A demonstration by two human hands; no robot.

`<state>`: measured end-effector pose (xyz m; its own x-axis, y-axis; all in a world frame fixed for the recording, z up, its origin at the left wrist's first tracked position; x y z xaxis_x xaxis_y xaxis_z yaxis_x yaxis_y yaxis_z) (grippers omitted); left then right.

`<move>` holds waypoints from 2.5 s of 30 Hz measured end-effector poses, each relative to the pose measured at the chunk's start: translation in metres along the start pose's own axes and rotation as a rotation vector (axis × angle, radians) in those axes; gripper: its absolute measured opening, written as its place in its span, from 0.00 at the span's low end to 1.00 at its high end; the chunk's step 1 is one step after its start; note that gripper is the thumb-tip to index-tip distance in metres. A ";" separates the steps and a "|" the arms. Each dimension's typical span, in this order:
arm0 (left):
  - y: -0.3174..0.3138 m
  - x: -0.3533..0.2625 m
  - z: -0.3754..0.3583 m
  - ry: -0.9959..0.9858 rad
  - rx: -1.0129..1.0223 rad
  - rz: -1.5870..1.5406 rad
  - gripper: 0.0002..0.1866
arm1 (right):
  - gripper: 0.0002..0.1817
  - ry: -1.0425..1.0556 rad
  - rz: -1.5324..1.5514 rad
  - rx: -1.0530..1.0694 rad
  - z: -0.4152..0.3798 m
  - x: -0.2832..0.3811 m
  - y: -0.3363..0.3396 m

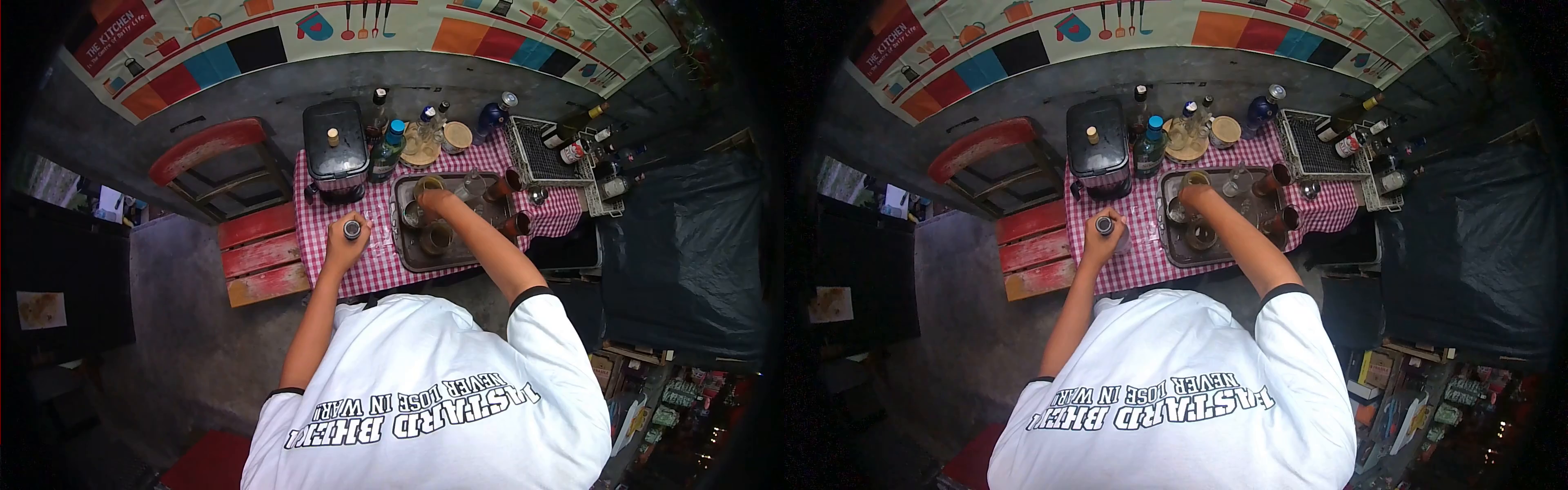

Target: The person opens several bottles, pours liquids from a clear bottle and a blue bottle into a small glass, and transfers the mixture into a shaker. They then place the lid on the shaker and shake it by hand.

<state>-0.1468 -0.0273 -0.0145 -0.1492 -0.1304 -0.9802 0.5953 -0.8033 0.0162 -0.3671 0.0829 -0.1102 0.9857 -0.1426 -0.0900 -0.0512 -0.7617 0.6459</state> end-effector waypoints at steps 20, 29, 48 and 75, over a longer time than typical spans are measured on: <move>0.002 0.012 -0.002 0.087 -0.041 -0.068 0.09 | 0.30 0.185 1.564 -1.123 -0.185 0.027 0.065; -0.001 0.004 -0.005 0.114 -0.059 0.022 0.14 | 0.29 0.077 1.647 -0.947 -0.178 0.100 -0.021; -0.054 -0.072 -0.032 0.114 -0.050 0.123 0.13 | 0.31 0.117 1.315 -1.227 -0.274 -0.034 0.037; -0.151 -0.120 -0.033 0.403 0.435 0.662 0.09 | 0.33 0.454 1.157 -0.984 -0.268 0.036 -0.001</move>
<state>-0.1926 0.1293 0.0938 0.4575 -0.4974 -0.7371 0.0959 -0.7965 0.5970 -0.2886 0.2479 0.0894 0.4625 -0.0008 0.8866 -0.8350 0.3359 0.4358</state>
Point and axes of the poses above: each hand's wrist, its own z-axis towards the middle knuckle, its own y-axis out of the back of the hand, x = y × z, the point moved 6 cm from there along z, towards the middle knuckle, and after that the axes turned 8 degrees about -z, right-handed, at the moved point
